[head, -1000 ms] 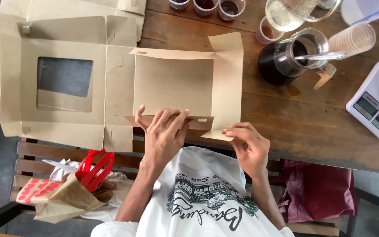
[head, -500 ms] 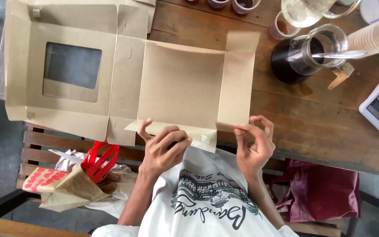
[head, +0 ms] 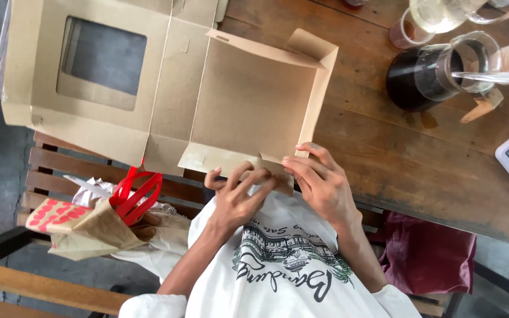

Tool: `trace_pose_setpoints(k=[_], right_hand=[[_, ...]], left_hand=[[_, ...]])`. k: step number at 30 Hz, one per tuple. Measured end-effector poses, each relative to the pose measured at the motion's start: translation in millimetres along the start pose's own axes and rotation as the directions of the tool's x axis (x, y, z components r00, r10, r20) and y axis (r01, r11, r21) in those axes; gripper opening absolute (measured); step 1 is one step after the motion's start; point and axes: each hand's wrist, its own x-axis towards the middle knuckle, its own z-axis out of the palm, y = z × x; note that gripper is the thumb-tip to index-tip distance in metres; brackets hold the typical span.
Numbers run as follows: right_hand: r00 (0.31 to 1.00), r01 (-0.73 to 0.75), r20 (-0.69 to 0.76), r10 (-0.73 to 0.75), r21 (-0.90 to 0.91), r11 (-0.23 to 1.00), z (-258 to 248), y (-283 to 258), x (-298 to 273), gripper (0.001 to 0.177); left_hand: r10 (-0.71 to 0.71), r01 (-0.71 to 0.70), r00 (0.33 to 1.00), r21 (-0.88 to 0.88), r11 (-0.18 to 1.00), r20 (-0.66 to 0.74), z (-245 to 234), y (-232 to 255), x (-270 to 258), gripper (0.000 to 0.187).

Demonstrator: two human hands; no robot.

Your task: Folding and assembling a cardboard box from a flat template on a wooden table.

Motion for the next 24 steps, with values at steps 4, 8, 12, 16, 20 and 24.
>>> trace_pose_setpoints(k=[4, 8, 12, 16, 20, 24], right_hand=[[0.999, 0.052, 0.011, -0.052, -0.037, 0.998, -11, -1, 7, 0.015], [0.998, 0.041, 0.051, -0.035, -0.129, 0.991, -11, 2, -3, 0.015], [0.997, 0.055, 0.068, -0.042, -0.193, 0.980, -12, 1, -3, 0.015], [0.997, 0.035, 0.073, -0.017, -0.256, 0.966, -15, -6, 4, 0.014], [0.996, 0.019, 0.088, 0.006, -0.273, 0.962, -17, -9, 8, 0.016], [0.994, 0.014, 0.107, 0.017, -0.282, 0.959, -19, -10, 10, 0.015]], left_hand=[[0.030, -0.027, 0.986, 0.021, 0.999, -0.163, 6, 4, 14, 0.020], [0.117, -0.111, 0.947, 0.037, 0.993, -0.299, 5, 1, 34, 0.029], [0.167, -0.170, 0.920, 0.024, 0.985, -0.353, -3, 0, 56, 0.026], [0.255, -0.244, 0.896, 0.078, 0.967, -0.364, -3, -3, 61, 0.025], [0.277, -0.272, 0.891, 0.066, 0.960, -0.360, -7, -3, 65, 0.024], [0.263, -0.249, 0.903, 0.085, 0.965, -0.341, 3, -7, 51, 0.021]])
